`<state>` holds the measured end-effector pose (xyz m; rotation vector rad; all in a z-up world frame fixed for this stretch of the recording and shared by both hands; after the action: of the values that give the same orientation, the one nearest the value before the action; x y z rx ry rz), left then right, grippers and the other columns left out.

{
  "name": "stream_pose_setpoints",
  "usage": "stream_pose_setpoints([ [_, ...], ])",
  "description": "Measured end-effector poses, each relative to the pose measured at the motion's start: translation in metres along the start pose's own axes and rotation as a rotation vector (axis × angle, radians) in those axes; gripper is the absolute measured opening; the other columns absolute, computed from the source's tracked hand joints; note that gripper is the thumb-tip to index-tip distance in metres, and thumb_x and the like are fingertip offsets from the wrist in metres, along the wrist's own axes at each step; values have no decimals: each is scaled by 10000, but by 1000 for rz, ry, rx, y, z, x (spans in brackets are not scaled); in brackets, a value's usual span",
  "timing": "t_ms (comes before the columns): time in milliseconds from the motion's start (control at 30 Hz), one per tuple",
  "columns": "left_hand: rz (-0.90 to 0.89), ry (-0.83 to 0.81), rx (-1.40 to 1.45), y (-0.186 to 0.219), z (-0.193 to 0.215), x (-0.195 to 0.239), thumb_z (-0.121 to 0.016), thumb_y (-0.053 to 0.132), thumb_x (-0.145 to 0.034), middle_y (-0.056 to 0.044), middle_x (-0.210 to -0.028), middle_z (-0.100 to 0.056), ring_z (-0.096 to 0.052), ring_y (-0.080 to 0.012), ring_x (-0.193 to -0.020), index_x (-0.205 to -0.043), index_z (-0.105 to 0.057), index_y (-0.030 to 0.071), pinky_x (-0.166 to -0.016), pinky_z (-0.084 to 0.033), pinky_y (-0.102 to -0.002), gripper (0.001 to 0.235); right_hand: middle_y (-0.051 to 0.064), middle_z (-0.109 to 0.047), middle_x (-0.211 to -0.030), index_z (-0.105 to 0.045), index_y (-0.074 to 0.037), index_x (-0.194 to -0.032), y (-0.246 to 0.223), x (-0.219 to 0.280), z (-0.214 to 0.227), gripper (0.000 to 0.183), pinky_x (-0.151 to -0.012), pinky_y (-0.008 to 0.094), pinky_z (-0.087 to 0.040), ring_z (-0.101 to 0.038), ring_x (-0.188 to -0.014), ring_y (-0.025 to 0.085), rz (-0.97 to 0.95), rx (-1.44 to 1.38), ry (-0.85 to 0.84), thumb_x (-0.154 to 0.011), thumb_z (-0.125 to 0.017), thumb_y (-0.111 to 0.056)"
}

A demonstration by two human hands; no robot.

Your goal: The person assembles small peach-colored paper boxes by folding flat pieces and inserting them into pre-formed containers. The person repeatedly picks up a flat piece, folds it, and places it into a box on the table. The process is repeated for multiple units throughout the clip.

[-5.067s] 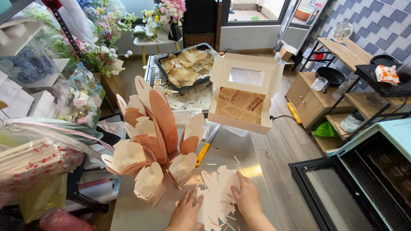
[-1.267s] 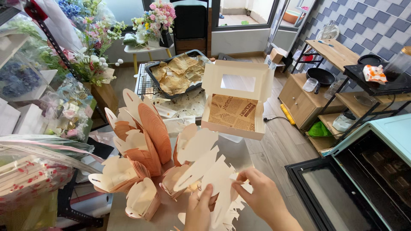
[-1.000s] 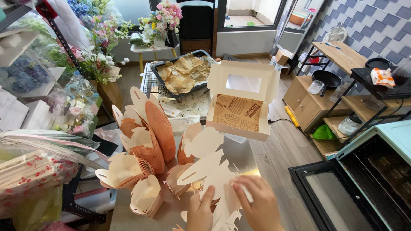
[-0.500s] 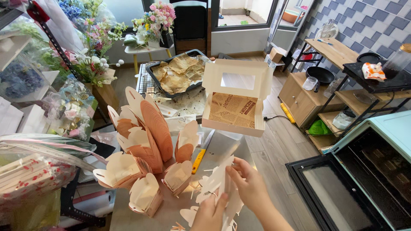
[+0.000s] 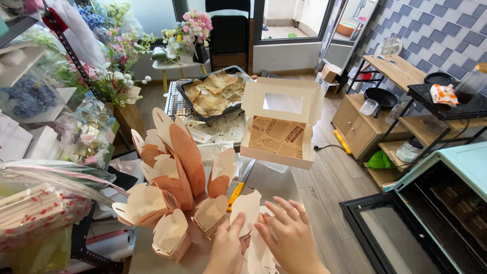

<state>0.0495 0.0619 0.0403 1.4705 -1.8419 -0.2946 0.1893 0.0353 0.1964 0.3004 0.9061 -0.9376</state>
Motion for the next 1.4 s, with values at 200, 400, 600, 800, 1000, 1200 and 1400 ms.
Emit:
stream_pose_setpoints([
  [200, 27, -12, -100, -29, 3, 6, -561, 244, -958, -103, -1133, -730, -732, -220, -947, -1280, -615, 54, -794, -621, -419, 377, 62, -770, -1033, -733, -98, -1165, 29, 2, -20, 354, -901, 382, -540, -729, -914, 243, -718, -349, -327, -825, -746, -194],
  [400, 35, -85, -185, -5, -3, 17, -505, 297, -975, -101, -1149, -732, -731, -208, -1015, -1292, -626, 16, -818, -626, -418, 441, 65, -751, -1020, -725, -83, -1005, -18, -5, 1, 160, -959, 410, -529, -705, -1047, 240, -61, -327, -2, -847, -740, -103],
  [600, 65, -92, -547, 5, -2, 24, -583, 340, -959, -8, -1082, -708, -661, -110, -955, -1297, -674, 127, -774, -575, -331, 410, 52, -774, -1054, -757, -63, -1094, 7, -17, -5, 237, -905, 394, -563, -729, -952, 220, -12, -398, -127, -858, -760, -78],
  [800, 53, -111, -694, 9, -4, 31, -584, 353, -948, 23, -1065, -705, -636, -87, -915, -1290, -728, 161, -745, -552, -303, 418, 30, -763, -1033, -757, -90, -1000, 8, -13, 5, 163, -881, 377, -575, -739, -917, 239, 158, -385, -91, -838, -776, -104],
  [1000, 127, -5, -610, 3, 2, 26, -607, 373, -953, 51, -1158, -682, -661, -109, -955, -1305, -658, 166, -772, -581, -319, 412, 71, -737, -1199, -752, -122, -1114, 17, -6, -3, 288, -922, 404, -526, -694, -1076, 291, 122, -343, -231, -830, -790, -156],
  [1200, -127, 85, -281, 22, 5, 15, -590, 325, -996, -166, -1189, -692, -702, -232, -963, -1248, -635, -22, -830, -602, -373, 431, 141, -649, -1325, -518, -51, -1422, 81, 57, -4, 669, -997, 426, -466, -598, -1249, 276, -665, -447, 6, -834, -788, -221],
  [1400, 28, -314, -9, 44, -36, 42, -418, 507, -897, -22, -1320, -677, -710, -147, -1138, -1480, -499, 142, -859, -631, -456, 693, 144, -711, -804, -733, 69, -1081, 110, 121, -40, 397, -568, 300, -484, -624, -653, 173, -1325, -995, -202, -1007, -639, -310],
])
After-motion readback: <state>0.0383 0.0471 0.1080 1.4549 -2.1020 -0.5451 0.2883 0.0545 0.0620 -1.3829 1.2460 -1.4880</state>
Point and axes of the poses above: each hand's wrist, its own x-axis away from the middle knuckle, its own z-axis out of the back of the hand, y = z × x, the point moved 5 cm from there along -x, towards the middle knuckle
